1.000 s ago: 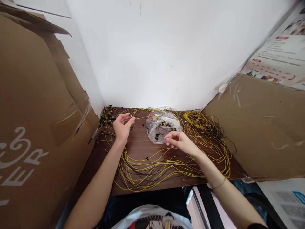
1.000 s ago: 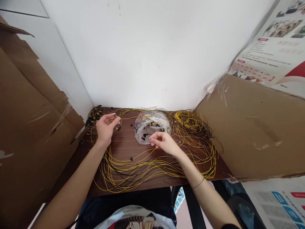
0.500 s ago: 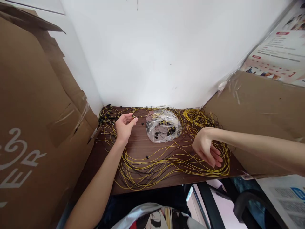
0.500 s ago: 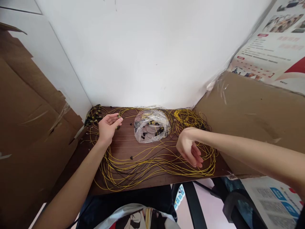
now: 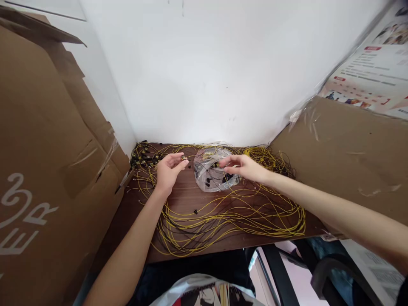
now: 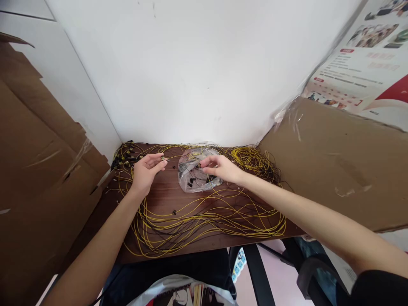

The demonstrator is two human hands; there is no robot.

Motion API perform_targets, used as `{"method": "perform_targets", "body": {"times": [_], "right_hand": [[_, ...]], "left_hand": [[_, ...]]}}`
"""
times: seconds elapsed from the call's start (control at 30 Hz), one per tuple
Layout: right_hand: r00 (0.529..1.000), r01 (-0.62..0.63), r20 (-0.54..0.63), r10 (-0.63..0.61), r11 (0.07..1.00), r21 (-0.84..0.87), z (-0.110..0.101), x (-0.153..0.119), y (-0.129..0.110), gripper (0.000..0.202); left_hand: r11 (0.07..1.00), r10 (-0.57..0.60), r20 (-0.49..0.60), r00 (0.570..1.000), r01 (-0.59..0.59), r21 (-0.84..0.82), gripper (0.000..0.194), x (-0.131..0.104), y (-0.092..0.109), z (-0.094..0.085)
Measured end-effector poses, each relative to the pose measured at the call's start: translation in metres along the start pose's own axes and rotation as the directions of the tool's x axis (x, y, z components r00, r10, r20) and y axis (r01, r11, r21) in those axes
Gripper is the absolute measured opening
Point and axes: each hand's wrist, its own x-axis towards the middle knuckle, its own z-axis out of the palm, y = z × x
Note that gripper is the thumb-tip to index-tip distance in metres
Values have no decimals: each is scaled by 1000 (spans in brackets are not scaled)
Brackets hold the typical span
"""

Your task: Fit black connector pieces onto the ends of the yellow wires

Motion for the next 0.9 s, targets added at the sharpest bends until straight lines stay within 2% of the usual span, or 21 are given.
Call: {"method": "perform_targets", "body": {"times": [0.03,0.1,0.17,0.27,0.3,0.37,0.47,0.53,0.6,0.67,0.73,0.77,0.8,0.83,0.87,0.9], "right_hand": [[997,32,-75,-33,999,-25,7,2,3,34],[996,62,-70,-62,998,6,23,2,8,51],[997,22,71,-29,995,93,35,0,9,56],[933,-109,357,39,978,178,43,-6,2,32],[909,-131,416,37,971,201,41,-8,-3,27],[896,-116,443,-15,957,267,28,-12,-18,27],[940,12,319,-122,946,324,-7,-21,-50,29],[975,105,153,-162,939,329,-34,-33,-73,30],[985,174,-46,-168,940,294,-58,-47,-95,37],[948,231,-258,-186,960,157,-77,-62,-112,53],[857,222,-432,-279,958,-179,-92,-71,-122,63],[794,141,-499,-348,904,-404,-99,-74,-123,64],[727,0,-536,-428,782,-624,-106,-74,-123,64],[651,-187,-544,-529,584,-790,-114,-73,-121,65],[557,-401,-520,-647,339,-851,-121,-70,-119,67],[525,-575,-443,-727,82,-814,-128,-67,-115,71]], "left_hand": [[1000,-7,37,999,7,-20,40,-1,1,1],[999,-17,102,995,22,-48,39,-3,3,4],[998,-32,144,989,39,-50,38,-5,4,5],[998,-41,130,991,46,-36,38,-6,7,3],[999,-37,100,994,40,-30,38,-5,8,1],[1000,-16,17,1000,16,-11,39,0,9,-5],[996,46,-97,994,-38,82,40,12,9,-19],[984,100,-137,986,-77,163,39,22,7,-30],[970,144,-163,976,-106,220,38,31,6,-41],[962,167,-209,964,-113,249,37,41,6,-50],[956,190,-270,944,-116,269,36,50,6,-57],[954,205,-305,930,-120,274,35,54,6,-59],[953,217,-340,915,-122,278,34,58,6,-60],[951,226,-371,901,-123,282,33,61,6,-61],[951,232,-397,888,-121,285,32,64,5,-60],[951,232,-419,878,-114,287,31,66,4,-60]]}}
